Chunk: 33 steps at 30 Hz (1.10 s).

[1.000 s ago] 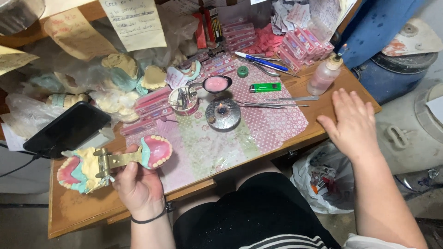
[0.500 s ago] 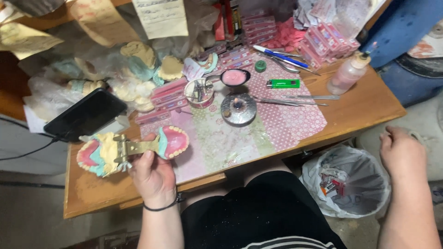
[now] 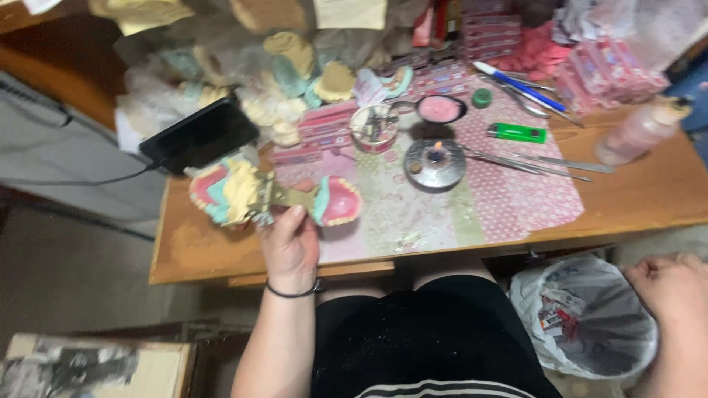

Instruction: The person works on a dental model mounted on an articulator, using a metal tool to scrape or adjust the surface of the teeth. They also apply a liquid from a bottle to the model and handle a separate pink denture piece.

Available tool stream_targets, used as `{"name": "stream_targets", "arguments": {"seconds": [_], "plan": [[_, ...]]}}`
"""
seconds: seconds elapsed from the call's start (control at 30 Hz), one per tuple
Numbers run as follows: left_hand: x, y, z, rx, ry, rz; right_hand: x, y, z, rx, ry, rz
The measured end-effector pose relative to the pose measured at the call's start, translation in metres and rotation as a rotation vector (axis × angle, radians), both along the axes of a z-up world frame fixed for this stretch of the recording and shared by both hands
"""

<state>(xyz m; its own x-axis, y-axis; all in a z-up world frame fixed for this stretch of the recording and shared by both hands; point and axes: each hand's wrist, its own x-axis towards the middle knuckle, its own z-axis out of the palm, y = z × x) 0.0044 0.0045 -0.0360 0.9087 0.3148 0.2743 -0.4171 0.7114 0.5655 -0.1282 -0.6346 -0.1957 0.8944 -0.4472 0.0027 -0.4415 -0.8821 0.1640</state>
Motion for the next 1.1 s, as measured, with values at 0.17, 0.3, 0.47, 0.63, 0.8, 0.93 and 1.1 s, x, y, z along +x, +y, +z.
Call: {"name": "stream_targets", "arguments": {"seconds": [0.17,0.3,0.47,0.63,0.8,0.93,1.1], "plan": [[-0.007,0.001,0.012,0.082,-0.032,-0.068,-0.01,-0.026,-0.042,0.473,-0.106,0.043],[-0.013,0.001,0.028,0.145,-0.034,-0.173,-0.01,0.104,0.098,1.139,-0.26,0.035],[-0.03,0.001,0.043,0.162,-0.104,-0.382,0.021,0.25,0.23,1.328,-0.27,0.621],[-0.051,0.007,0.055,0.263,-0.18,-0.693,0.076,0.363,0.246,1.938,-0.076,0.565],[-0.091,-0.01,0.051,0.169,-0.012,-0.788,0.124,0.451,0.226,2.478,0.192,0.937],[-0.11,-0.003,0.062,0.174,0.052,-0.963,0.112,0.48,0.224,2.756,0.317,1.061],[-0.12,-0.001,0.055,0.167,0.081,-1.081,0.105,0.479,0.229,2.815,0.491,1.077]]}}
